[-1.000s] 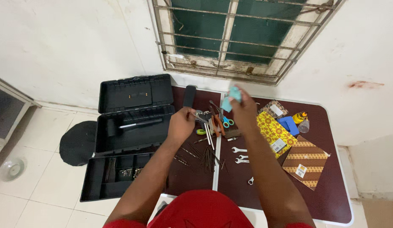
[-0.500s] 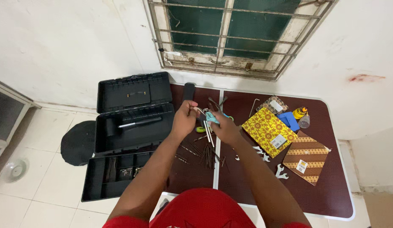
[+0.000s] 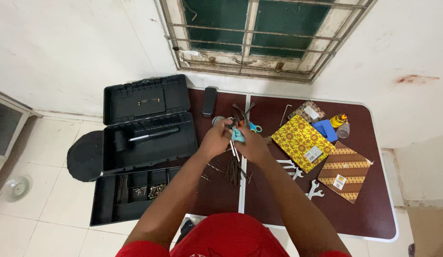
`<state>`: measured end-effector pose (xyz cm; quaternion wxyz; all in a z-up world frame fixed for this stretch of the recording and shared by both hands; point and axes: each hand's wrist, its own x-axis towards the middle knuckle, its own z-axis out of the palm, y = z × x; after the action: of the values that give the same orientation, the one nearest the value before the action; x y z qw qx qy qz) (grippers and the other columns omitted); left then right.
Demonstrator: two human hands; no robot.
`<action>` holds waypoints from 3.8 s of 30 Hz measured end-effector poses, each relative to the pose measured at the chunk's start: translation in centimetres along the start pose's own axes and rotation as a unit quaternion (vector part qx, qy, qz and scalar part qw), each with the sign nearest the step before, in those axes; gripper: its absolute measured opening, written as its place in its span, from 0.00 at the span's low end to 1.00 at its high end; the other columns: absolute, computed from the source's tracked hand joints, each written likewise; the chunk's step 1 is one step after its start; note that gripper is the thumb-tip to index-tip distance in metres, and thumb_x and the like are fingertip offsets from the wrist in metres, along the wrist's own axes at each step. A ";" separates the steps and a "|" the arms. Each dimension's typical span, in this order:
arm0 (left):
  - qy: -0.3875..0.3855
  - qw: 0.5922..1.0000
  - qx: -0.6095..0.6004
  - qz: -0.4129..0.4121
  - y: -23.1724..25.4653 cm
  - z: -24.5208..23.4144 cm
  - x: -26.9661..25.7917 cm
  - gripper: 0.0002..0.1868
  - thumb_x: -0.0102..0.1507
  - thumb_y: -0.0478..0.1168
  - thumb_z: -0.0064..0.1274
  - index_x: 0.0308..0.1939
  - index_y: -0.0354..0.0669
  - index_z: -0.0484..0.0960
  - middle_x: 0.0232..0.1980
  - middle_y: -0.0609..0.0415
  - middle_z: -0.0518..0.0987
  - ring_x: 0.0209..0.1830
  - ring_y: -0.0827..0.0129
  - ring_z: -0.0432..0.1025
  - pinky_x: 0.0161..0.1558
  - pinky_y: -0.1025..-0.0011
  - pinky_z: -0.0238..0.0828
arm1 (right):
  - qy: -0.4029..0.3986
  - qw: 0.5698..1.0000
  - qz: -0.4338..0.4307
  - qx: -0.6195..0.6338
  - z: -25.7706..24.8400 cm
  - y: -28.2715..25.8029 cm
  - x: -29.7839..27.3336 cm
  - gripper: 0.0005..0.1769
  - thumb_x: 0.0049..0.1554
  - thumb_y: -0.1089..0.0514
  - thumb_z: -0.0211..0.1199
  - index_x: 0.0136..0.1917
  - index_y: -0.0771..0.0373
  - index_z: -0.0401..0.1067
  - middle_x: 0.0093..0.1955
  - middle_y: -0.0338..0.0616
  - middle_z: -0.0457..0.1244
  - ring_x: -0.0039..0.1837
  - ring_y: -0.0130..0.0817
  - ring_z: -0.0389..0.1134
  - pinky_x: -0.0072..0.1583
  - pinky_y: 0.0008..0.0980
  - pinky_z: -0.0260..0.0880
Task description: The person wipes various metal tools, including screwdrivers, pliers, and a hammer, with a light blue cloth. They handle the tools one by one, cleaning them thoroughly before placing them into a black toolbox. The person also wipes a pair of scissors and a tape measure during the process.
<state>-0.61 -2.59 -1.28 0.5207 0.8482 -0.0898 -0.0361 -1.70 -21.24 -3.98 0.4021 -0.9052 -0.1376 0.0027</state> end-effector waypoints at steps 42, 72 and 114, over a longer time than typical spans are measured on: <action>0.139 0.970 -0.143 -0.140 -15.4 10.3 5.9 0.11 0.71 0.40 0.50 0.49 0.33 0.76 0.37 0.47 0.77 0.34 0.65 0.72 0.39 0.67 0.71 | 0.160 0.904 0.190 0.347 -3.6 5.1 1.6 0.15 0.58 0.60 0.63 0.59 0.63 0.69 0.43 0.37 0.65 0.41 0.25 0.66 0.39 0.29 0.69; 0.222 0.965 -0.029 0.133 -2.7 0.1 -3.0 0.09 0.70 0.36 0.52 0.53 0.37 0.79 0.45 0.41 0.78 0.42 0.53 0.76 0.44 0.63 0.72 | 0.170 0.949 -0.106 0.243 -6.4 -10.4 3.5 0.13 0.63 0.62 0.63 0.60 0.66 0.68 0.50 0.40 0.70 0.51 0.23 0.70 0.52 0.27 0.71; 0.174 0.965 -0.194 0.039 0.9 0.3 -2.8 0.14 0.68 0.33 0.46 0.57 0.36 0.79 0.41 0.54 0.81 0.36 0.74 0.73 0.39 0.72 0.71 | 0.137 0.884 -0.358 -0.268 -3.2 -9.8 -0.2 0.28 0.57 0.64 0.59 0.72 0.61 0.68 0.74 0.50 0.62 0.78 0.50 0.58 0.77 0.55 0.55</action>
<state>-3.54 -2.68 -0.71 0.6840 0.7199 -0.0216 0.1159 -3.93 -17.34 5.35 0.1331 -0.8591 -0.3911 -0.3020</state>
